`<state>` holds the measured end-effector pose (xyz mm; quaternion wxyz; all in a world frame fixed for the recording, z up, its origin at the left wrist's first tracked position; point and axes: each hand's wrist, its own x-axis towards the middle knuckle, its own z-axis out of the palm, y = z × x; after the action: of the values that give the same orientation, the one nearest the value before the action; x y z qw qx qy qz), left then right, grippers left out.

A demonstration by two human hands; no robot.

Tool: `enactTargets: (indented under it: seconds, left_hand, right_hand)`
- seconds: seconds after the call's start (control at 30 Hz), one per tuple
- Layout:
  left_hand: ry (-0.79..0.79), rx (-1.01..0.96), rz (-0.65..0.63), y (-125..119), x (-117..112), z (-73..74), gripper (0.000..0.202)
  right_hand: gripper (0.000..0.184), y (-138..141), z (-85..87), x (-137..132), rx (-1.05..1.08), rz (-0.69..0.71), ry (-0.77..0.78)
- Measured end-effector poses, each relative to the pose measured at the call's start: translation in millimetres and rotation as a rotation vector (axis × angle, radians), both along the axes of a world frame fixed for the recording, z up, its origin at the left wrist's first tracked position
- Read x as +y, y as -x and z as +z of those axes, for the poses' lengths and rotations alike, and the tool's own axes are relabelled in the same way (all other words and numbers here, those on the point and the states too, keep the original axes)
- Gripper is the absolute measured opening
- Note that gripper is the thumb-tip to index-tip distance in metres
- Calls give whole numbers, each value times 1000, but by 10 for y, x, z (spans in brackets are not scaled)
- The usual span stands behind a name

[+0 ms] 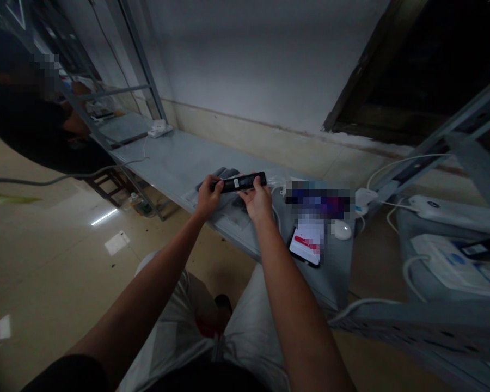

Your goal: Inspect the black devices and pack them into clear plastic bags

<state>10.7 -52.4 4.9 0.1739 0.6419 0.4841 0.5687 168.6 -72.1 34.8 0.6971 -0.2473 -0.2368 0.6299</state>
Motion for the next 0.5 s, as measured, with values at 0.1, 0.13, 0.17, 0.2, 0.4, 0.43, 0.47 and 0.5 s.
enactTargets:
  seconds: [0.1, 0.13, 0.17, 0.2, 0.4, 0.43, 0.47, 0.5]
  left_hand:
    - [-1, -2, -2, 3, 3, -2, 18]
    - [-7, -3, -7, 3, 4, -2, 18]
    - [-13, -4, -12, 3, 6, -2, 18]
    - [-18, -6, -16, 3, 7, -1, 19]
    - [6, -13, -4, -1, -10, 33, 15]
    - [8, -15, -5, -2, -14, 40, 14]
    - [9, -18, -7, -2, -18, 46, 13]
    - [9, -21, -5, -1, -21, 50, 13]
  right_hand:
    - [15, 6, 5, -2, 0, -4, 0]
    - [15, 8, 8, -3, 2, -7, -1]
    - [14, 10, 11, -5, 5, -11, -1]
    - [14, 11, 13, -6, 5, -14, -1]
    - [16, 11, -11, 8, 1, -10, 1]
    - [16, 10, -18, 13, 4, -12, 1]
    - [16, 11, -24, 17, 7, -14, 3]
    - [16, 12, -28, 21, 11, -16, 5]
